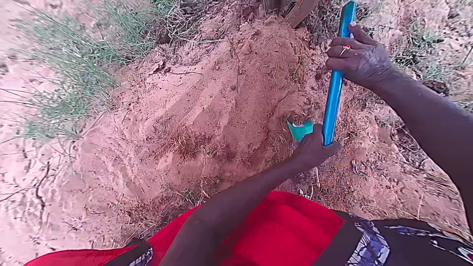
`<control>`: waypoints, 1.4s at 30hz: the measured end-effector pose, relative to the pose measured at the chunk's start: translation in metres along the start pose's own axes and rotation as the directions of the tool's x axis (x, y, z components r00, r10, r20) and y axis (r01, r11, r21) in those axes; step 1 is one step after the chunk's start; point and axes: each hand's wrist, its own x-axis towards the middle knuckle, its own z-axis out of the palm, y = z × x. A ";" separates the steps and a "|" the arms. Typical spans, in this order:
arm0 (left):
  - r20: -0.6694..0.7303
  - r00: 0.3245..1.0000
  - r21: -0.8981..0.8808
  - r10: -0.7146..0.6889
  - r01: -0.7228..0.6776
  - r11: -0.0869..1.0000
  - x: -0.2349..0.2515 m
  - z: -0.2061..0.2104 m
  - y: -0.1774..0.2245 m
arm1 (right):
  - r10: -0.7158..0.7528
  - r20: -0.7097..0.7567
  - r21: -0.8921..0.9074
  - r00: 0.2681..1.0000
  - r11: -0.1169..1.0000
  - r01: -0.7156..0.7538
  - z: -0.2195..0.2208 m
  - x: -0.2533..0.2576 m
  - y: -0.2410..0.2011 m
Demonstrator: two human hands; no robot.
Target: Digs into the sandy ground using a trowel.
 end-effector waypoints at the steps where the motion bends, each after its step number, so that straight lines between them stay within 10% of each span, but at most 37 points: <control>1: -0.026 0.999 0.050 0.023 -0.022 0.998 0.012 -0.009 0.010 | 0.044 -0.036 -0.027 0.998 0.999 -0.045 -0.013 0.007 0.012; 7: 0.021 0.994 0.203 0.110 -0.112 0.973 0.030 -0.033 0.038 | 0.199 -0.190 -0.106 0.961 0.969 -0.222 -0.052 0.006 0.025; 13: 0.290 0.954 -0.097 -0.069 0.101 0.990 -0.062 0.031 -0.028 | 0.038 0.137 0.082 0.990 0.995 -0.049 -0.009 -0.073 -0.073; 20: 0.700 0.711 -0.250 -0.067 0.332 0.910 -0.099 0.099 -0.049 | 0.007 0.240 0.299 0.971 0.951 -0.081 0.002 -0.169 -0.147; 31: 0.508 0.859 -0.402 -0.067 0.305 0.863 -0.077 0.124 -0.094 | -0.043 0.375 0.338 0.926 0.937 -0.093 0.074 -0.172 -0.132; 42: 0.434 0.901 -0.355 -0.019 0.190 0.915 0.003 0.074 -0.071 | 0.131 0.338 0.086 0.932 0.982 -0.169 0.057 -0.130 -0.042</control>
